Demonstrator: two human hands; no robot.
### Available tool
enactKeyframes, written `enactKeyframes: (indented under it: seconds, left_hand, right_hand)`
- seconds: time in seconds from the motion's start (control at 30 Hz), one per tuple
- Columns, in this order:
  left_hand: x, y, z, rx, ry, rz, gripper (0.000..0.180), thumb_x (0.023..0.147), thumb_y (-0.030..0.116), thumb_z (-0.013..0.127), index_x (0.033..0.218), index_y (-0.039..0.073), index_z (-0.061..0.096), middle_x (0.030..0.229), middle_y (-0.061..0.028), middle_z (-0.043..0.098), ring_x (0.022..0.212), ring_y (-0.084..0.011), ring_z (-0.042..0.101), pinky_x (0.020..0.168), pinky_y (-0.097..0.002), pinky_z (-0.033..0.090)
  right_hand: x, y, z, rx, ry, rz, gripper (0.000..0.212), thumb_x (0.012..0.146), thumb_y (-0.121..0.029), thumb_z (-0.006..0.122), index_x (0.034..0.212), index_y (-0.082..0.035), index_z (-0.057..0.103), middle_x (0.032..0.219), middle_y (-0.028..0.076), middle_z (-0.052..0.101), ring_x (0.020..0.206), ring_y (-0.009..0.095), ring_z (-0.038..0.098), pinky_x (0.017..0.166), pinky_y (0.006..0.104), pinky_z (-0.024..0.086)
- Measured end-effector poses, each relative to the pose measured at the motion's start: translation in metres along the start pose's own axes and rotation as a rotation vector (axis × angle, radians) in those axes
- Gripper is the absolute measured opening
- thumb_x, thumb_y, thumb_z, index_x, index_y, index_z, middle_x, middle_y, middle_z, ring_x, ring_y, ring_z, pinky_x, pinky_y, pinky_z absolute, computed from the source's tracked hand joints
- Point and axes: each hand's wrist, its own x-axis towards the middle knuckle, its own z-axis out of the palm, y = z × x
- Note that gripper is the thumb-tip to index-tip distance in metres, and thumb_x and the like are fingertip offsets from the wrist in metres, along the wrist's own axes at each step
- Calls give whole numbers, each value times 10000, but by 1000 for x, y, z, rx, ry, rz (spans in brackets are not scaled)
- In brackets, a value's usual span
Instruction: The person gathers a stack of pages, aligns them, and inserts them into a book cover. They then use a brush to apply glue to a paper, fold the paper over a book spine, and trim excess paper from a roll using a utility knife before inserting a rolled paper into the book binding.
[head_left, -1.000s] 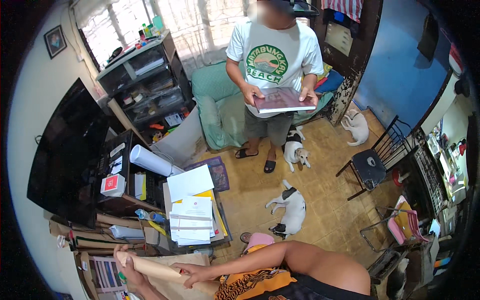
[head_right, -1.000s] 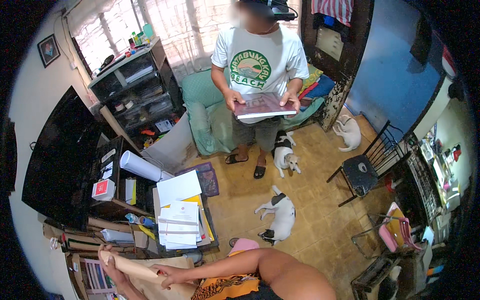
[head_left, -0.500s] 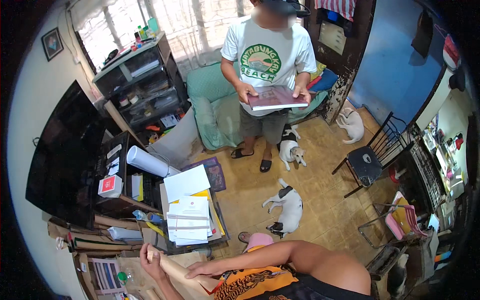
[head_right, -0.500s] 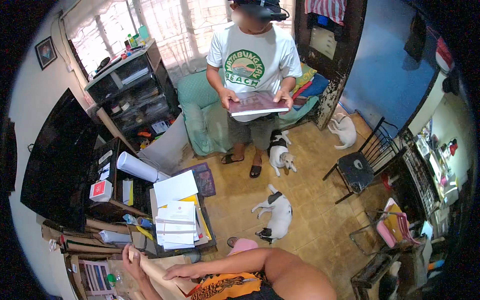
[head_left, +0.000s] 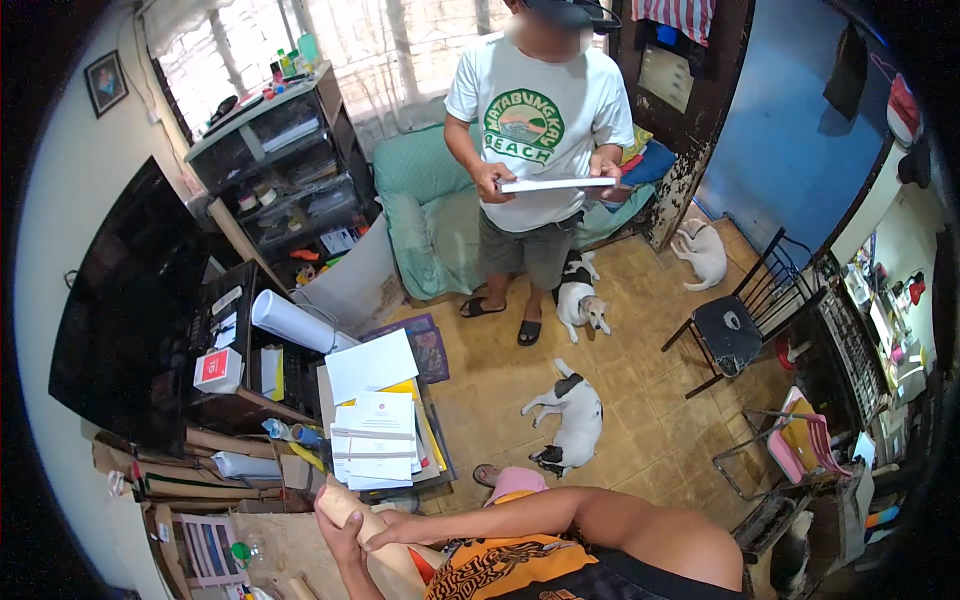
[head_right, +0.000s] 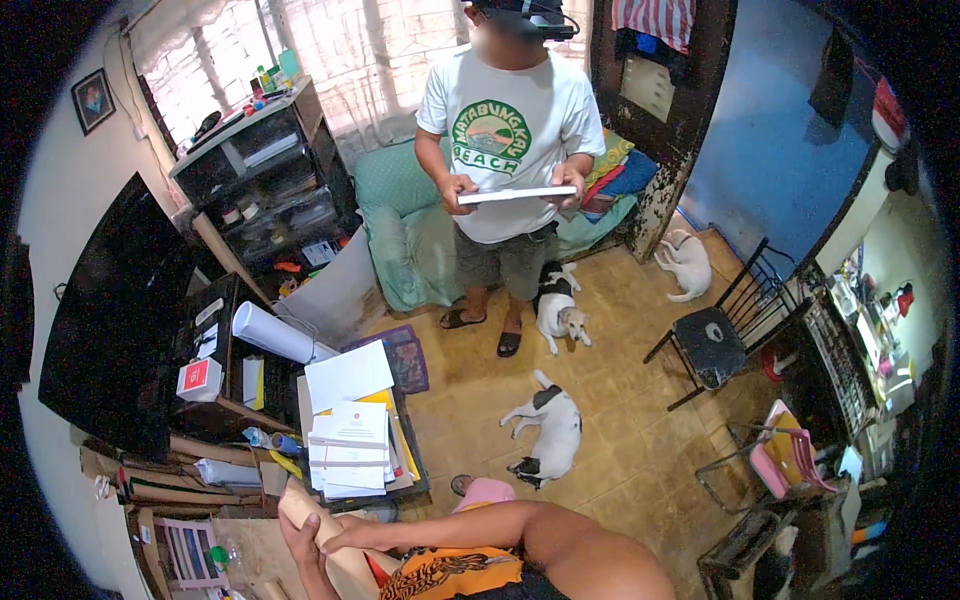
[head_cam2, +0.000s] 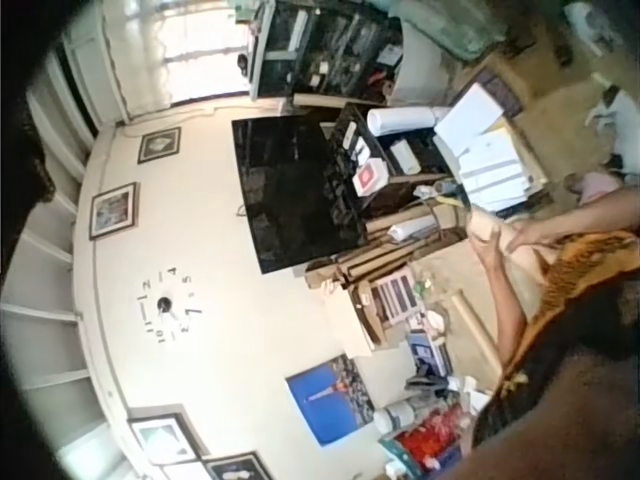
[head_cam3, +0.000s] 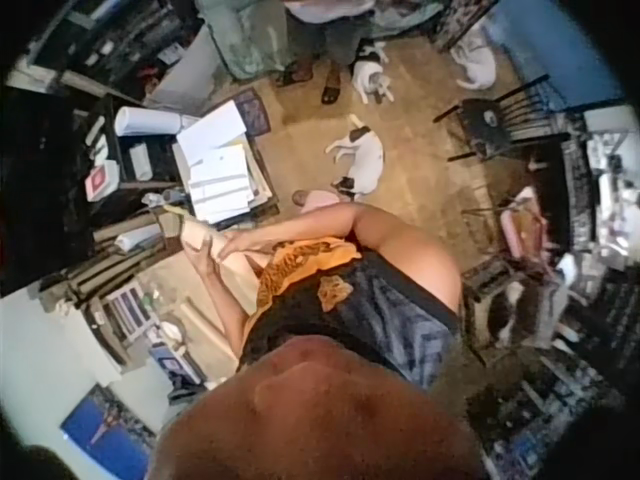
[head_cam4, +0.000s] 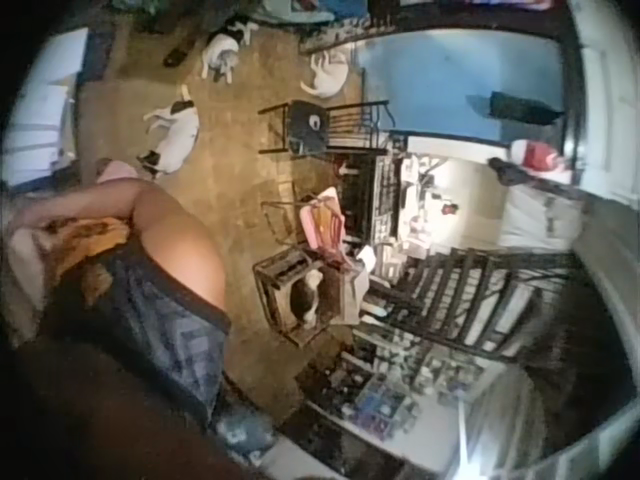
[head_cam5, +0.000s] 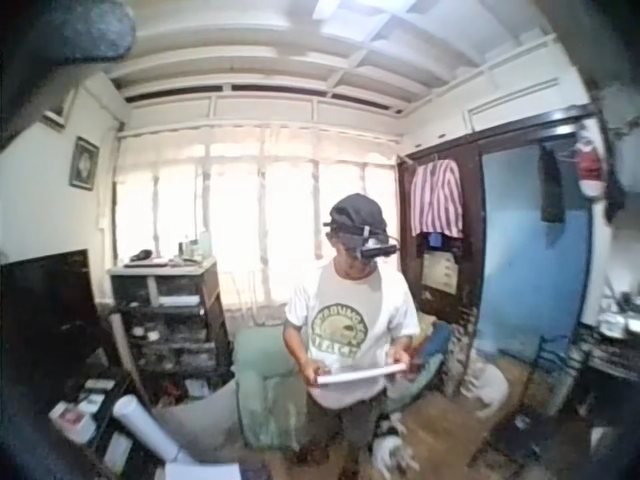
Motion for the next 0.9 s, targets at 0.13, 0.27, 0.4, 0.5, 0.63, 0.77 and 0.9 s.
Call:
enactKeyframes:
  seconds: [0.13,0.27,0.4,0.5,0.63,0.77,0.9]
  left_hand:
    - [6,6,-5,61,124,28,647,713,-31,592,1320,40,382,1216,-118,495,1004,-208,538,858,-318,462]
    - [15,28,-13,-13,272,-40,547,793,-15,544,1313,26,381,1170,-122,508,946,-211,559,811,-317,477]
    - [19,35,-21,2,343,3,517,821,13,571,1295,7,365,1143,-125,507,937,-215,555,792,-322,483]
    - [19,19,-32,12,348,-11,534,811,-4,601,1285,12,354,1155,-127,495,959,-220,542,819,-323,471]
    - [3,1,-17,10,419,17,563,801,-15,627,1282,17,337,1179,-131,479,1003,-223,520,858,-323,450]
    - [-14,-5,-16,-7,335,-28,620,789,-20,636,1309,22,301,1215,-142,458,1054,-230,497,894,-332,430]
    - [-39,-8,-21,-13,307,-73,678,760,-12,648,1333,25,288,1222,-133,452,1062,-230,494,915,-348,421]
  right_hand:
    - [0,-22,10,-2,48,-59,575,749,-254,728,1200,20,499,1048,93,604,924,156,586,772,287,481]
    - [17,-41,17,23,-52,-31,607,744,-253,729,1211,10,445,1017,87,583,886,158,584,749,292,491]
    - [15,-48,39,22,70,11,569,758,-270,695,1200,-7,451,972,76,582,823,152,586,690,289,501]
    - [16,-34,40,93,70,-11,522,787,-289,651,1199,-28,466,954,71,593,782,146,591,658,282,505]
    - [10,-2,27,158,56,0,449,843,-325,588,1182,-49,487,933,59,588,768,128,589,625,278,511]
    - [3,11,25,139,11,126,520,851,-348,602,1241,-38,453,996,45,579,856,109,561,724,233,461]
    - [-7,27,36,90,-20,90,506,844,-360,602,1210,-33,475,980,44,580,845,111,564,714,235,460]
